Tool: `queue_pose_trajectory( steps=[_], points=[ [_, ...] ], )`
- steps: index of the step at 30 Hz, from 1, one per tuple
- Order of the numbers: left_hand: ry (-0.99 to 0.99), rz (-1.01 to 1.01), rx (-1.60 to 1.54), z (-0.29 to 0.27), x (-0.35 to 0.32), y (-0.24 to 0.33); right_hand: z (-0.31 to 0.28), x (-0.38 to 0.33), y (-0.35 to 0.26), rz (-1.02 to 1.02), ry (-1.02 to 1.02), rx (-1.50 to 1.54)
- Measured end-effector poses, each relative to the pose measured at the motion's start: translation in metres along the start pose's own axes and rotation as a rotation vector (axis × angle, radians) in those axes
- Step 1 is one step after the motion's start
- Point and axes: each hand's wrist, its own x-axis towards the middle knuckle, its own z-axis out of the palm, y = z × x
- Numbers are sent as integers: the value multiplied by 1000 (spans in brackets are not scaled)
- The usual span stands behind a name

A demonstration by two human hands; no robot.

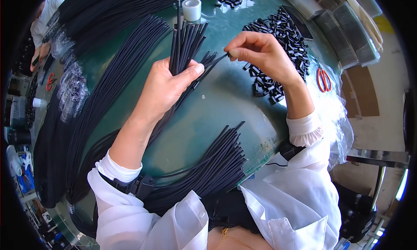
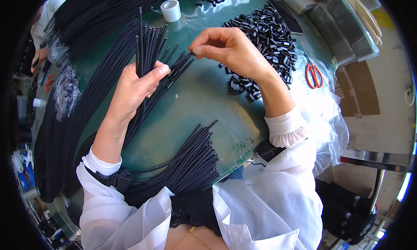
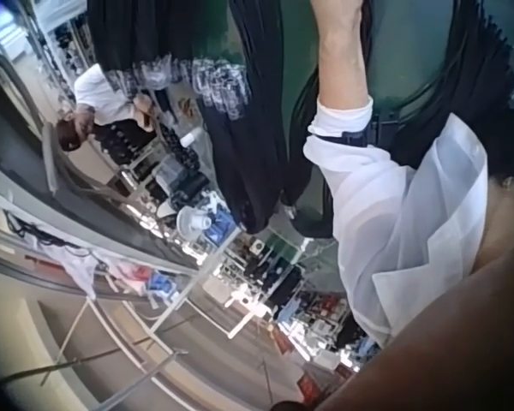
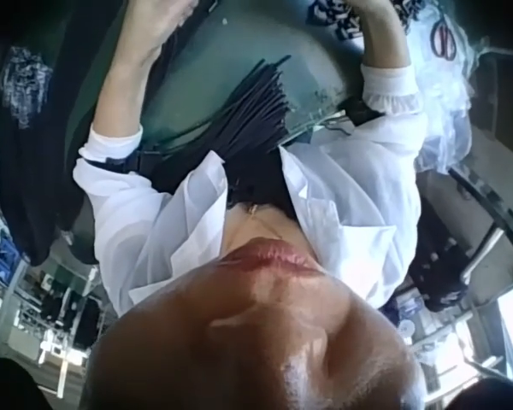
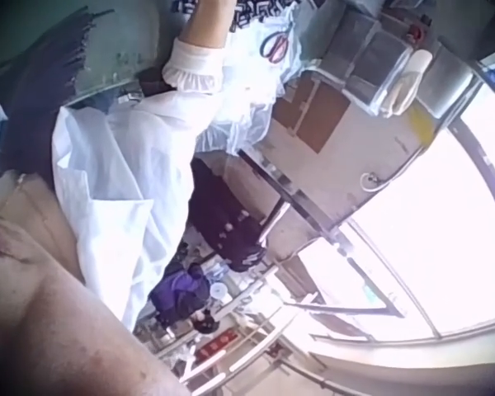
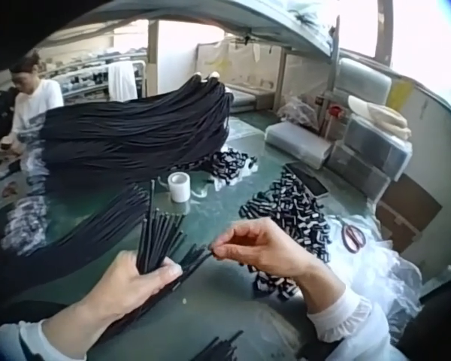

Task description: The person attaches plastic caps to the ends of black cords one at a time. They then gather the cords into a bundle and wrap clear tape around them to secure it.

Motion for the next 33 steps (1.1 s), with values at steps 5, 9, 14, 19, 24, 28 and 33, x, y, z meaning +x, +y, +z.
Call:
queue_pose_trajectory(
  steps=[5,9,14,19,24,28,33],
  points=[
    [-68,-17,20,0,-2,4,4,-2,-3,-28,-127,-196],
    [-60,-44,-69,-3,0,1,5,2,7,71,-40,109],
    [-27,-64,-140,-5,1,-1,16,4,4,87,90,134],
    [-6,-63,-215,-7,1,-1,17,5,9,113,80,193],
    [14,-14,-51,1,2,-3,19,5,6,41,107,371],
    [-15,-19,-56,3,1,-4,24,2,3,99,43,108],
    [-120,-106,-204,-2,0,-6,50,3,2,33,-20,240]
  ],
)
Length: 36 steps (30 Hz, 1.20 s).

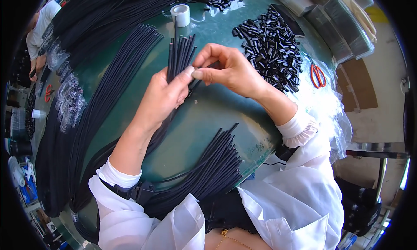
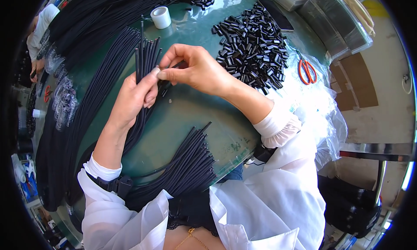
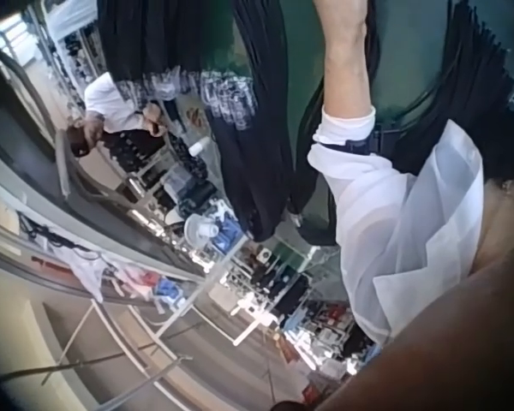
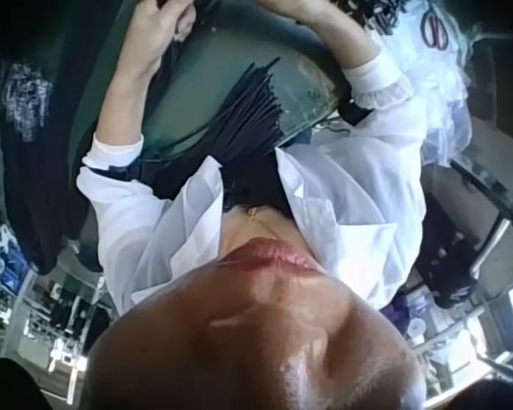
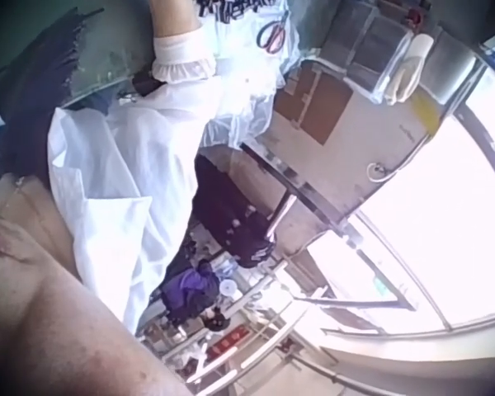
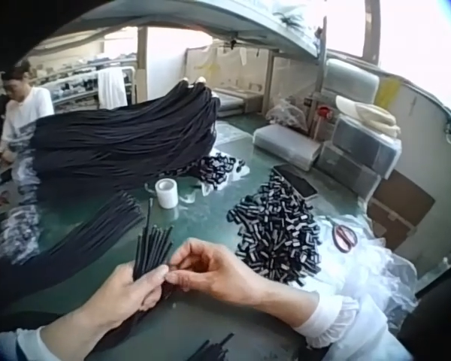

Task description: The person attaches plastic caps to the ends of black cords one at a time. They then gather the cords into a bundle and wrap clear tape around them to secure it.

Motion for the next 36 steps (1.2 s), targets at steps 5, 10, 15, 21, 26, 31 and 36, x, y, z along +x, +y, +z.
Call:
queue_pose_trajectory(
  steps=[5,10,15,21,26,31,36],
  points=[
    [78,1,46,9,-3,6,3,-2,-2,45,39,28],
    [77,76,187,2,5,-4,-9,-1,-9,59,106,-152],
    [213,207,356,-3,7,1,-48,-1,5,-30,258,-854],
    [180,136,153,1,1,3,-93,-8,14,145,385,-1468],
    [141,61,119,1,0,6,-84,1,12,202,351,-1387],
    [146,84,154,3,2,5,-77,2,16,138,332,-1425],
    [119,98,164,1,4,1,-73,7,20,104,248,-1427]
  ],
)
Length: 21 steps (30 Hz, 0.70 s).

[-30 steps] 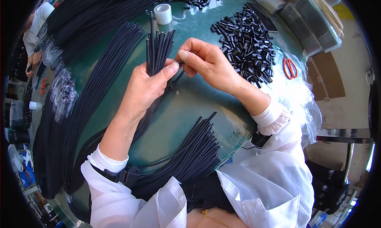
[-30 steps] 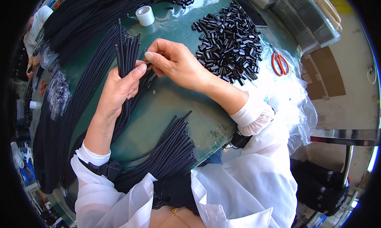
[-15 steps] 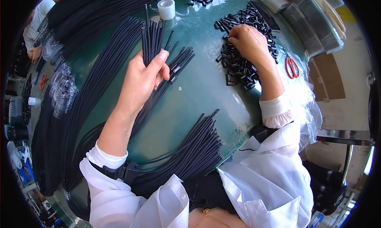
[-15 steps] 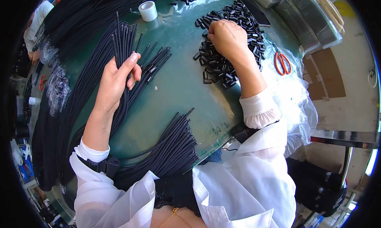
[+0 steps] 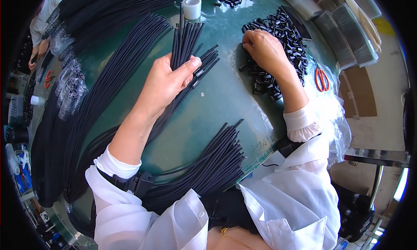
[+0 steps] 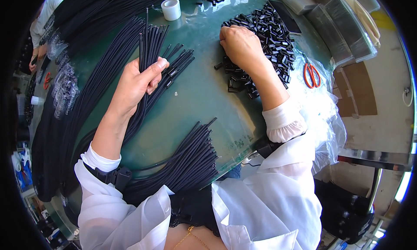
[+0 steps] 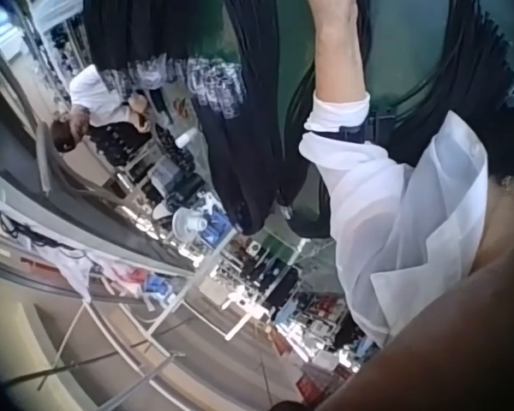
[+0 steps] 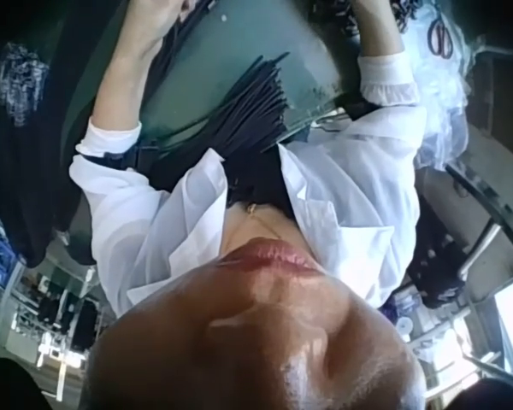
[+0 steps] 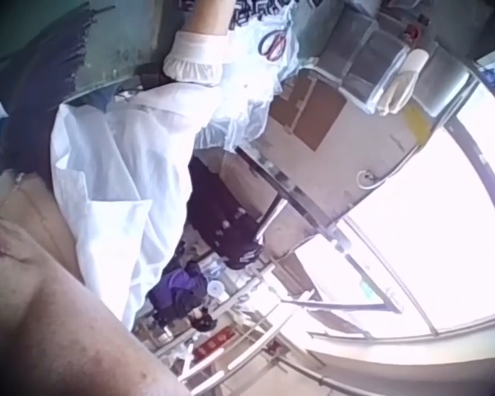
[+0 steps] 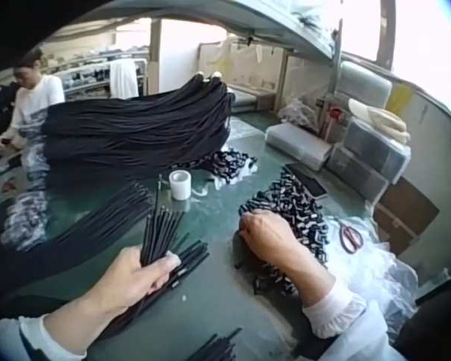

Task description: The person attaches plastic caps to the ends of black cords one at a time. They then gather the cords into a bundle and wrap clear tape around them to secure it.

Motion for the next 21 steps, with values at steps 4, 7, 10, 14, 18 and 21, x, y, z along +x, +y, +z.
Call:
queue_pose_trajectory(
  steps=[4,7,10,14,18,21],
  points=[
    [3,-12,-19,2,-1,4,0,1,-4,-95,65,9],
    [10,-18,-27,2,-1,4,-10,3,-22,171,-76,1082],
    [-1,-17,-19,2,0,4,-20,-5,-36,229,-121,1398],
    [34,3,20,3,-1,1,-20,-7,-43,257,-201,1587],
    [29,26,2,3,0,-2,-20,-9,-45,257,-200,1574],
    [25,107,51,3,0,-4,-22,-10,-47,238,-203,1546]
  ],
)
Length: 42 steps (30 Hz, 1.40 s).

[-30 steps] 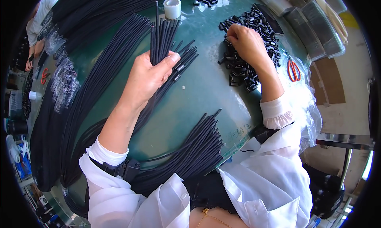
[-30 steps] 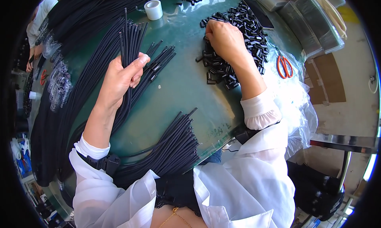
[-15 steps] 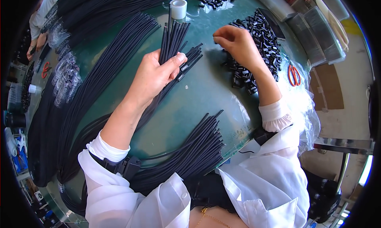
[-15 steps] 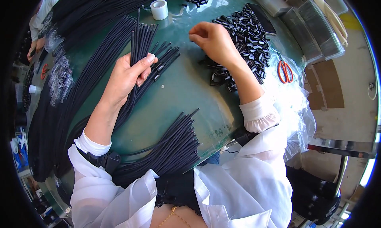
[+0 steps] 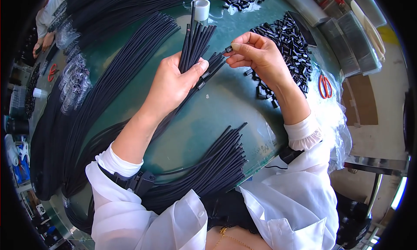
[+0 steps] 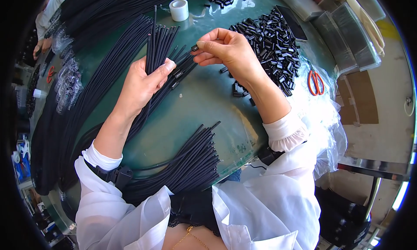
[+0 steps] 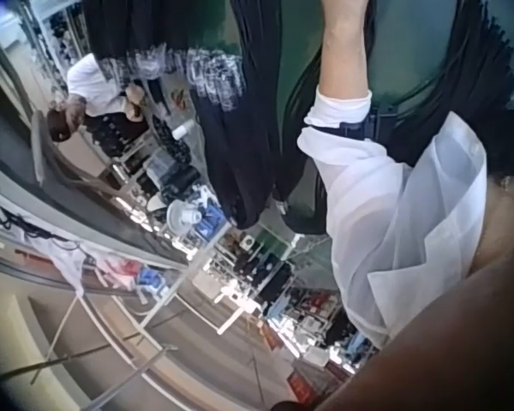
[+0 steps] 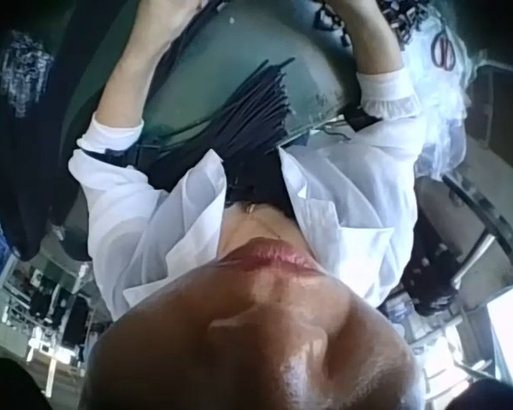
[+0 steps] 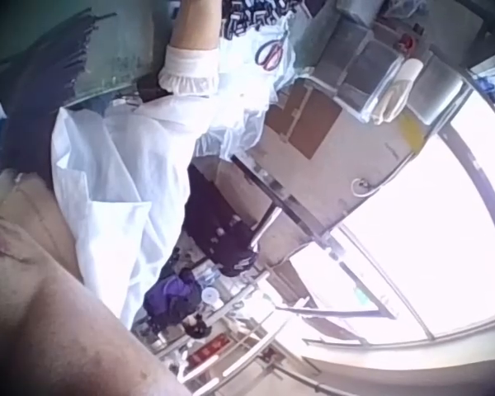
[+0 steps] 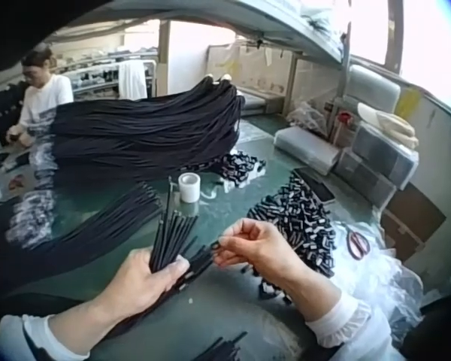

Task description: The person attaches plastic caps to the ends of black cords one at a time. They then gather the cords into a bundle and wrap clear tape around them to secure it.

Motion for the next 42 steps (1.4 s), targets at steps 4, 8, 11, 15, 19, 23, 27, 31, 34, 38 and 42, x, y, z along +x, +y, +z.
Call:
queue_pose_trajectory(
  steps=[4,8,11,15,19,23,27,31,34,38,42],
  points=[
    [-2,13,-5,4,-1,1,4,-2,5,-35,-103,-74],
    [-98,-75,-100,6,-6,13,16,-5,14,-107,-233,-139],
    [-185,-119,-60,-5,-4,9,20,-7,11,-105,-279,-139],
    [-87,28,158,-11,5,-3,0,-8,-3,-74,-266,-281],
    [32,105,226,-14,7,-1,-44,-1,-2,-206,-10,-821],
    [28,-1,53,-7,2,7,-66,0,5,-241,105,-1273],
    [-23,-100,-67,-10,0,6,-64,1,7,-236,93,-1350],
    [-16,-144,-66,-6,0,8,-42,3,1,-218,161,-883],
    [-14,-164,-65,-7,0,9,-18,4,5,-189,132,-523],
    [-47,-178,-100,-6,-1,8,-7,4,6,-102,29,-321],
    [-31,-177,-115,-5,-1,8,-8,7,6,-11,27,-251]
  ],
)
